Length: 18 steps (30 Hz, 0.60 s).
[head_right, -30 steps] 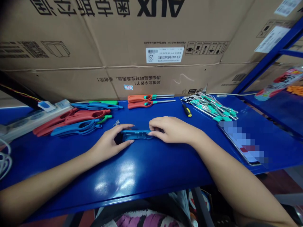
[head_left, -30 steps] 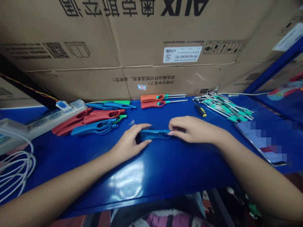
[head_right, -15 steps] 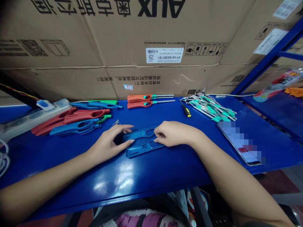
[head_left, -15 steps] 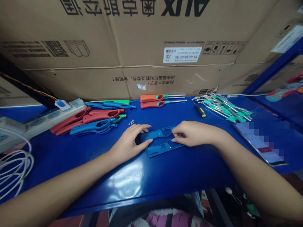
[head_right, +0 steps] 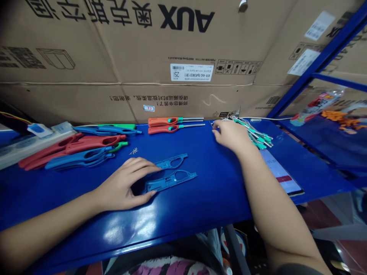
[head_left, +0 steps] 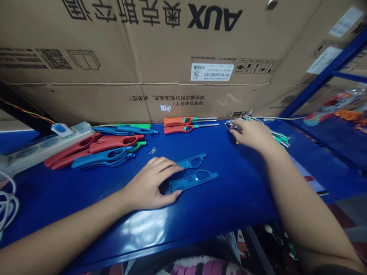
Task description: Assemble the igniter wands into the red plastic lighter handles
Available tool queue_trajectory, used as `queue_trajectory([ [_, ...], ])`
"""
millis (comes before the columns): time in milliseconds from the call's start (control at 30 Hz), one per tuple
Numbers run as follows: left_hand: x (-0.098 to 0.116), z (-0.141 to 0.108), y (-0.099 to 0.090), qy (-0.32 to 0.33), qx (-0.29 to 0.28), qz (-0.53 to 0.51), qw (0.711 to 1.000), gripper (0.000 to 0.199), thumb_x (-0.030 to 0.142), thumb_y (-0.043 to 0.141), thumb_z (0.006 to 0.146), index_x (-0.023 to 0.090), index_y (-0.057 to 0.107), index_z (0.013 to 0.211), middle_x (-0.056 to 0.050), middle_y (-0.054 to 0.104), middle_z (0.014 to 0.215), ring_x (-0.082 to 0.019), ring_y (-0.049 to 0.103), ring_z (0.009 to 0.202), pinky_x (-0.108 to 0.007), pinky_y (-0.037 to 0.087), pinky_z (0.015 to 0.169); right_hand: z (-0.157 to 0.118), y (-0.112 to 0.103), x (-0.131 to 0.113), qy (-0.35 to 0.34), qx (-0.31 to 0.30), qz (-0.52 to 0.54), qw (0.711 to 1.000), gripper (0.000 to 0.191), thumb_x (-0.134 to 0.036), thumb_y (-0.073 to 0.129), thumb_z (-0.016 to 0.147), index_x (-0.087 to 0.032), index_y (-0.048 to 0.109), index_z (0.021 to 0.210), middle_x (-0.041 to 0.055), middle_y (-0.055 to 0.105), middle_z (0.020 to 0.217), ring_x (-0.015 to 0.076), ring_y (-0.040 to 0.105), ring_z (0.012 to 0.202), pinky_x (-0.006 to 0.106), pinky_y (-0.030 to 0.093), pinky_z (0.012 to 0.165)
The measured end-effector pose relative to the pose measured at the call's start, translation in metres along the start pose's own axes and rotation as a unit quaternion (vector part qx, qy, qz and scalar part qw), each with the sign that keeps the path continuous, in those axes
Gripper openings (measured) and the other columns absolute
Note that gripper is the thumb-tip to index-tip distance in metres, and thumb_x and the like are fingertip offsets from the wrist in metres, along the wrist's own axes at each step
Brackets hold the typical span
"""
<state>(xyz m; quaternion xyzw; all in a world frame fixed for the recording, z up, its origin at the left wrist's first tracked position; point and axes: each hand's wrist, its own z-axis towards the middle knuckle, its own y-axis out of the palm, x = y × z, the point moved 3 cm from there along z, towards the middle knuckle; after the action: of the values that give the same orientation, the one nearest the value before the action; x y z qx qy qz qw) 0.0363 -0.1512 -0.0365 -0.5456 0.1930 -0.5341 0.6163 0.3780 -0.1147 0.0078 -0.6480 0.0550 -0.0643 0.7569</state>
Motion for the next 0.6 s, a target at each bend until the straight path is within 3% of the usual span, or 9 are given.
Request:
queue_trajectory([
  [133, 0.000, 0.000, 0.000, 0.003, -0.005, 0.011, 1.000, 0.046, 0.045, 0.066, 0.088, 0.024, 0.059, 0.128, -0.009, 0.069, 0.118, -0.027, 0.063, 0.107, -0.042, 0.046, 0.094, 0.016, 0.009, 0.055, 0.115, 0.015, -0.004, 0.993, 0.030, -0.023, 0.064, 0.078, -0.018, 0.071, 0.106, 0.0177, 0.068, 0.110, 0.0326, 0.064, 0.096, 0.038, 0.047, 0.074],
  [267, 0.000, -0.002, -0.002, 0.010, -0.007, 0.021, 1.000, 0.044, 0.047, 0.066, 0.089, 0.024, 0.061, 0.126, -0.009, 0.069, 0.118, -0.027, 0.063, 0.107, -0.042, 0.046, 0.092, 0.020, 0.012, 0.095, 0.234, 0.033, 0.006, 0.972, 0.040, -0.021, 0.065, 0.078, -0.015, 0.067, 0.118, 0.0248, 0.060, 0.121, 0.0388, 0.060, 0.107, 0.046, 0.050, 0.082],
  [467, 0.001, -0.002, -0.002, 0.021, -0.011, 0.022, 0.999, 0.037, 0.041, 0.066, 0.091, 0.023, 0.064, 0.123, -0.008, 0.070, 0.116, -0.024, 0.064, 0.105, -0.040, 0.045, 0.093, 0.022, 0.024, 0.121, 0.323, 0.018, 0.040, 0.945, 0.021, -0.019, 0.069, 0.076, -0.019, 0.070, 0.096, 0.0187, 0.063, 0.109, 0.0330, 0.062, 0.099, 0.045, 0.051, 0.082],
  [600, 0.001, -0.001, -0.001, 0.030, -0.002, 0.023, 0.999, 0.028, 0.036, 0.063, 0.095, 0.019, 0.067, 0.117, -0.008, 0.071, 0.113, -0.023, 0.065, 0.104, -0.040, 0.045, 0.093, 0.024, 0.030, 0.124, 0.332, 0.035, 0.055, 0.941, 0.024, -0.014, 0.070, 0.071, -0.021, 0.068, 0.094, 0.0153, 0.063, 0.105, 0.0315, 0.063, 0.098, 0.043, 0.051, 0.082],
])
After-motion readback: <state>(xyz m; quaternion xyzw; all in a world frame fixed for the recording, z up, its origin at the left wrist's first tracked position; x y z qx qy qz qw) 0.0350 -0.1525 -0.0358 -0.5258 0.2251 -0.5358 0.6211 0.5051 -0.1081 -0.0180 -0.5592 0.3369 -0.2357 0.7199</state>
